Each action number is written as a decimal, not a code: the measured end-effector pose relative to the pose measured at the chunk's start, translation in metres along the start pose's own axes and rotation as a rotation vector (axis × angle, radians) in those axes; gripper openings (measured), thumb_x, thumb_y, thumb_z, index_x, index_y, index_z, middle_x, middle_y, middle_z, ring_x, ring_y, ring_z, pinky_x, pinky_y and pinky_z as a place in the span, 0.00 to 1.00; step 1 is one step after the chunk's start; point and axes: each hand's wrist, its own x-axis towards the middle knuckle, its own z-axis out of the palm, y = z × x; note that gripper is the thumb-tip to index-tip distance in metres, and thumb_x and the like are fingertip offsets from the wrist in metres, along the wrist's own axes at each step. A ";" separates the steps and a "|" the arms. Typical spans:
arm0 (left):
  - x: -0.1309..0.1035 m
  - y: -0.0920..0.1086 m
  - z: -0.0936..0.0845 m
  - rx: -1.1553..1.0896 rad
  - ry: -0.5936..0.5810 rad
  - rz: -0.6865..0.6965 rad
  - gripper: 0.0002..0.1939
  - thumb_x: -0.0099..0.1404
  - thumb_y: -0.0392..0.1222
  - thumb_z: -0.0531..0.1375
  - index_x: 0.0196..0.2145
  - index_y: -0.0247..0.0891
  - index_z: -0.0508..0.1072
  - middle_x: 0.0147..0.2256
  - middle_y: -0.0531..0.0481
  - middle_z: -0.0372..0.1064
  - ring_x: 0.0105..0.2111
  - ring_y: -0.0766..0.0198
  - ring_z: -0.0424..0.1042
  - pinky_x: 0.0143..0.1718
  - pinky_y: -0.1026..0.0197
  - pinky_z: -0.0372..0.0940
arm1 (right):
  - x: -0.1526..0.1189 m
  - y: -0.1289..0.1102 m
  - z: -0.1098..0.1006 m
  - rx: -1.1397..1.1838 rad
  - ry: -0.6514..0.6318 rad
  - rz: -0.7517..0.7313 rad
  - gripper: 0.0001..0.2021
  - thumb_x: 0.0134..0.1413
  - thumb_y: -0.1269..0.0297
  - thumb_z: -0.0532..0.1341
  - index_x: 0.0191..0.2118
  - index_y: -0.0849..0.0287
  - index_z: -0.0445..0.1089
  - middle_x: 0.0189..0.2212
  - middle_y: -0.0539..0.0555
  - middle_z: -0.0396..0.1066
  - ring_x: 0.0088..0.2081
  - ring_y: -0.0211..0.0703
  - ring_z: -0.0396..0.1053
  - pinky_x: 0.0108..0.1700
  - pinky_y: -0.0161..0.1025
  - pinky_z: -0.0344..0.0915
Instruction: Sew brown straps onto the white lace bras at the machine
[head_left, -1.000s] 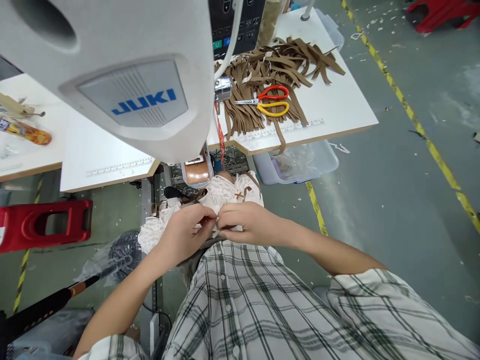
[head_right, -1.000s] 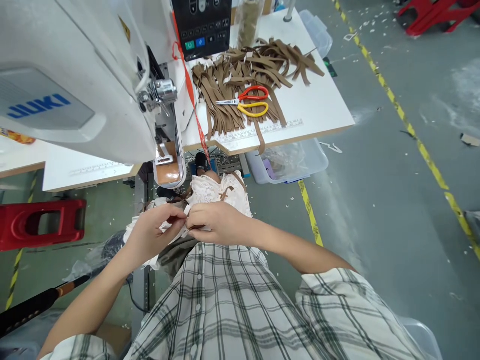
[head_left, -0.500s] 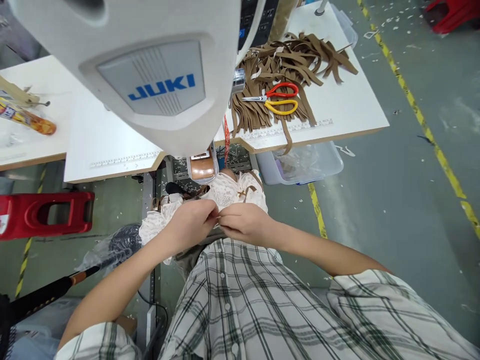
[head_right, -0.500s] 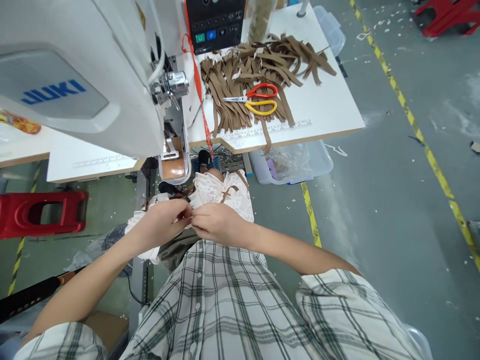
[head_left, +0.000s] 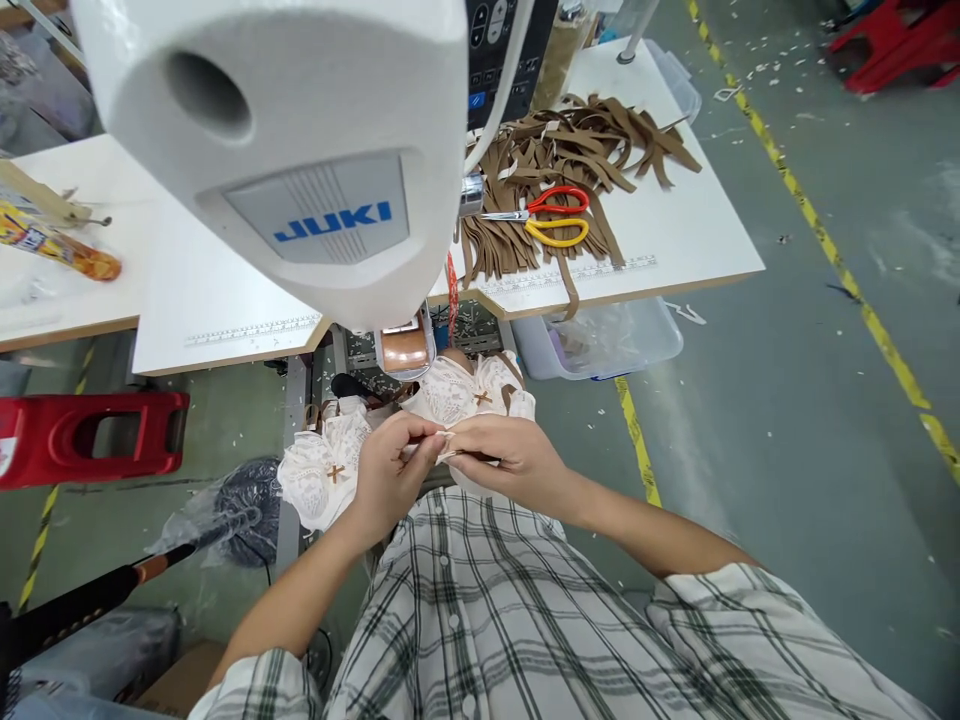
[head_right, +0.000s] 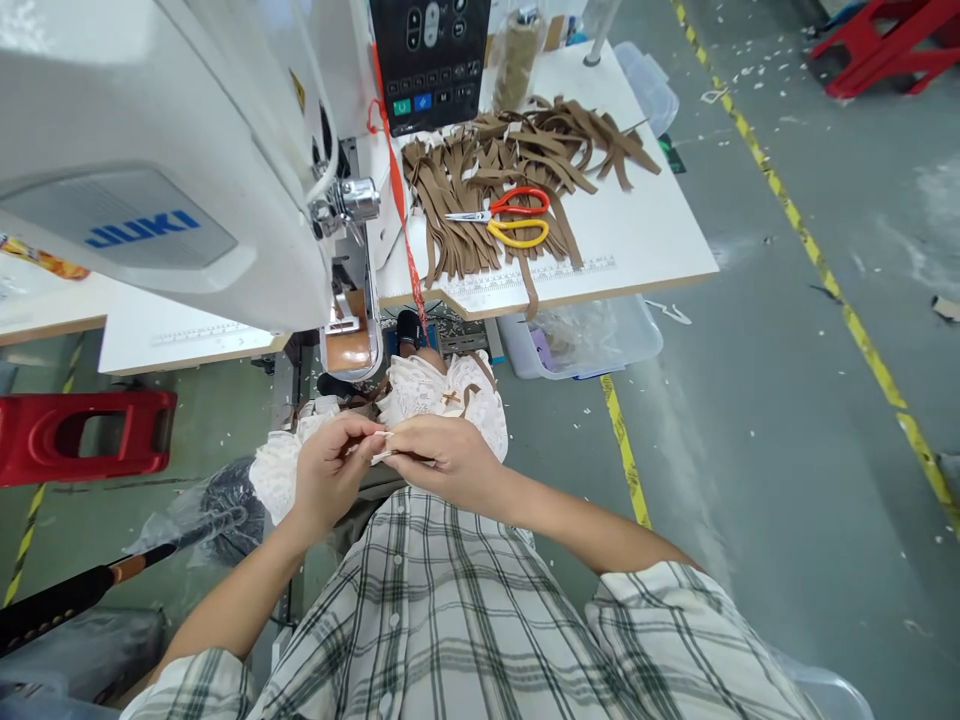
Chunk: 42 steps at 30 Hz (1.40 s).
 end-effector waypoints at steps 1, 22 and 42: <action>0.000 0.000 -0.002 0.058 0.013 0.039 0.07 0.69 0.42 0.59 0.34 0.39 0.74 0.30 0.50 0.72 0.31 0.65 0.71 0.32 0.63 0.65 | 0.000 -0.001 0.000 -0.005 0.002 0.003 0.07 0.62 0.68 0.59 0.35 0.54 0.75 0.30 0.51 0.77 0.32 0.36 0.72 0.35 0.32 0.67; 0.017 0.017 -0.022 0.380 0.034 0.514 0.05 0.68 0.35 0.60 0.40 0.38 0.76 0.32 0.49 0.79 0.32 0.66 0.77 0.34 0.66 0.68 | 0.042 -0.008 -0.035 -0.205 -0.264 0.129 0.15 0.64 0.68 0.55 0.24 0.59 0.65 0.19 0.46 0.59 0.24 0.33 0.55 0.29 0.35 0.49; 0.026 0.010 -0.024 0.493 -0.144 0.408 0.09 0.73 0.39 0.53 0.37 0.36 0.72 0.28 0.51 0.72 0.28 0.65 0.70 0.29 0.63 0.60 | 0.045 -0.005 -0.043 0.147 -0.396 0.413 0.08 0.59 0.63 0.62 0.37 0.59 0.78 0.27 0.50 0.76 0.28 0.35 0.67 0.29 0.32 0.57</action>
